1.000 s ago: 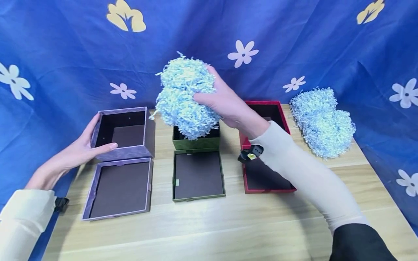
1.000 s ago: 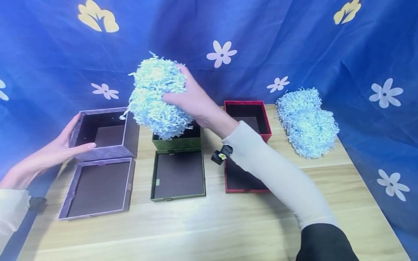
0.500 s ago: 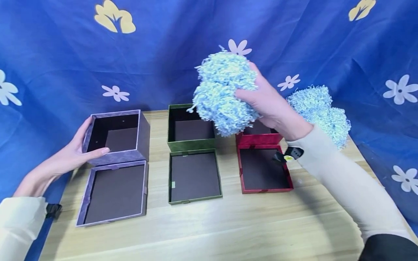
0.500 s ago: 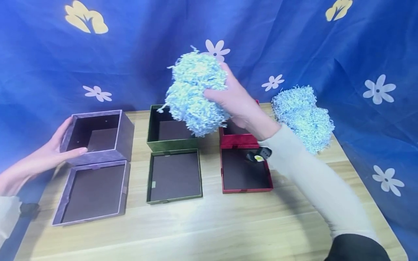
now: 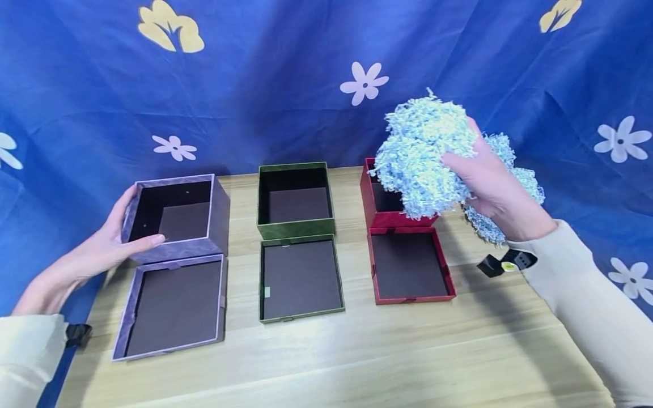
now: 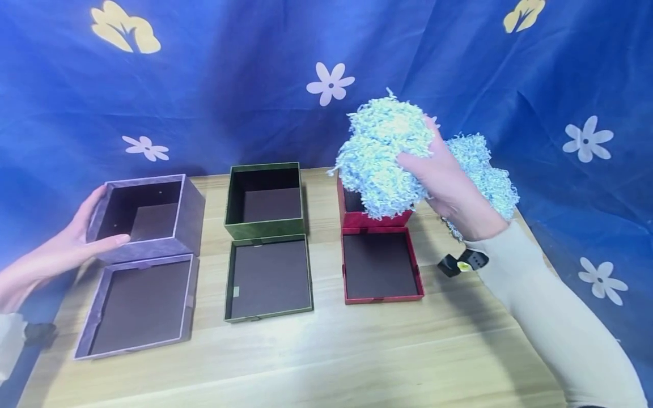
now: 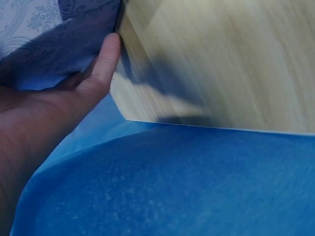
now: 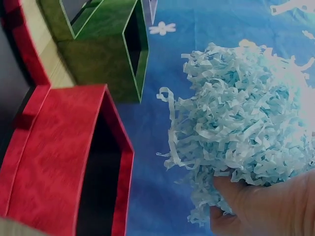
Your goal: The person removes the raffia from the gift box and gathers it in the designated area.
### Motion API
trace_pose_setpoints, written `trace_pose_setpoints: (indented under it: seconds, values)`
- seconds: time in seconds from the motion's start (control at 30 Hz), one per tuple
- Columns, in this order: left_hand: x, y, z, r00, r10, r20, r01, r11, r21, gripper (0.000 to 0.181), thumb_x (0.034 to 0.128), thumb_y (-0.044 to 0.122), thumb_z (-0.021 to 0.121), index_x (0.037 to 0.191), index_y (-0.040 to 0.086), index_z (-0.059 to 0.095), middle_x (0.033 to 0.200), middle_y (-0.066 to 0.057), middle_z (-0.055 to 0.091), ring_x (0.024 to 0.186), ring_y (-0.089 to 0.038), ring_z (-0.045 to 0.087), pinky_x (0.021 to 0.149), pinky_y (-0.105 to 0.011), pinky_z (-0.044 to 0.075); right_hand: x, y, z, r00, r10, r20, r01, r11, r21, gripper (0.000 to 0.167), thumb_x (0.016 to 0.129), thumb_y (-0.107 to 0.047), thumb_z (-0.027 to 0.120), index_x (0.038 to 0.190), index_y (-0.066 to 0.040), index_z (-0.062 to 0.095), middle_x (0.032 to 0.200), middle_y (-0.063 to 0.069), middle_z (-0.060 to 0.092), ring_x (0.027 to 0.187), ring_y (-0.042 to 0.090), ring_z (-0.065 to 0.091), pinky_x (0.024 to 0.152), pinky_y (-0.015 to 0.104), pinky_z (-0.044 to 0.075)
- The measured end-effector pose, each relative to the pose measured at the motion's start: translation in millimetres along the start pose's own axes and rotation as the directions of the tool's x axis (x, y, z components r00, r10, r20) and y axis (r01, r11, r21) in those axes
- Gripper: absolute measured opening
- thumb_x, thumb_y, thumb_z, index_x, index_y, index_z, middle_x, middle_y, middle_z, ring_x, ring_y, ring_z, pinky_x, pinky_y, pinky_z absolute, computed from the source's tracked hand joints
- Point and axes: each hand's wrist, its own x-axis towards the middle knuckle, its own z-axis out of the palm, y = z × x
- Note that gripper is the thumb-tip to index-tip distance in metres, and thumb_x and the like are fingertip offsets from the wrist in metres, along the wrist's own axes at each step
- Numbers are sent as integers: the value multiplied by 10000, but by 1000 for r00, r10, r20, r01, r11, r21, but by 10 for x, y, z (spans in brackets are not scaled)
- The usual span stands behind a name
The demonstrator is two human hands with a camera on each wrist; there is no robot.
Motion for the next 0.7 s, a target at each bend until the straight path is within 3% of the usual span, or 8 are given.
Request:
trace_pose_setpoints:
  seconds: [0.1, 0.2, 0.3, 0.43, 0.47, 0.53, 0.57, 0.7]
  values:
    - [-9, -14, 6, 1000, 1, -15, -1, 1000, 2, 1120, 1092, 162, 661, 1667, 495, -241, 1745, 103, -335, 1563, -127, -321, 1216, -551, -203, -39, 85, -141, 998, -56, -7, 57, 996, 73, 936, 1077, -56, 563, 1705, -569, 96, 1780, 15, 145, 1496, 188, 329, 1204, 628, 261]
    - [-17, -21, 14, 1000, 6, -21, -6, 1000, -12, 1118, 1090, 153, 662, 1673, 492, -229, 1748, 117, -325, 1565, -111, -313, 1214, -542, -206, -105, 162, -297, 992, -130, -3, 129, 984, 122, 870, 1087, -8, 546, 1699, -517, 196, 1688, 36, 299, 1281, 182, 516, 935, 414, 537]
    - [-17, -25, 17, 1000, 24, -18, -25, 999, -35, 1113, 1092, 118, 649, 1686, 458, -227, 1747, 141, -316, 1566, -88, -304, 1216, -535, -204, -183, 228, -461, 991, -133, -13, 133, 984, 116, 863, 1108, -30, 524, 1699, -546, 163, 1727, -34, 227, 1409, 158, 374, 1067, 508, 383]
    - [-15, -29, 22, 999, 35, -21, -36, 998, -45, 1114, 1091, 99, 647, 1690, 449, -226, 1746, 169, -301, 1566, -69, -293, 1215, -526, -206, -265, 352, -675, 990, -141, -30, 144, 977, 156, 860, 1115, -12, 504, 1703, -539, 164, 1735, -70, 204, 1426, 125, 321, 1156, 495, 235]
    - [-15, -29, 23, 999, 36, -23, -37, 998, -44, 1115, 1091, 101, 648, 1687, 456, -225, 1746, 173, -297, 1565, -62, -289, 1216, -524, -206, -282, 395, -730, 985, -167, -34, 170, 968, 187, 841, 1109, 20, 503, 1698, -504, 212, 1701, -40, 279, 1350, 131, 424, 1075, 383, 372]
    - [-10, -28, 25, 999, 35, -30, -36, 998, -45, 1117, 1088, 105, 654, 1685, 465, -219, 1748, 185, -284, 1566, -52, -277, 1217, -515, -206, -317, 488, -844, 972, -236, -25, 232, 922, 310, 806, 1086, 113, 481, 1675, -408, 303, 1598, 13, 443, 1146, 136, 608, 849, 278, 564]
    - [-9, -27, 26, 999, 32, -32, -34, 998, -47, 1117, 1088, 109, 656, 1684, 469, -216, 1747, 191, -279, 1564, -45, -273, 1217, -513, -206, -347, 528, -894, 967, -253, -26, 245, 901, 359, 791, 1081, 137, 460, 1660, -383, 318, 1564, 6, 484, 1156, 130, 625, 865, 280, 574]
    - [-8, -26, 25, 999, 23, -44, -25, 999, -45, 1114, 1085, 121, 664, 1687, 468, -207, 1752, 184, -269, 1568, -59, -263, 1217, -509, -208, -437, 696, -1094, 942, -334, -45, 306, 793, 527, 715, 1052, 225, 422, 1594, -240, 371, 1406, 96, 630, 1001, 251, 768, 688, 420, 658]
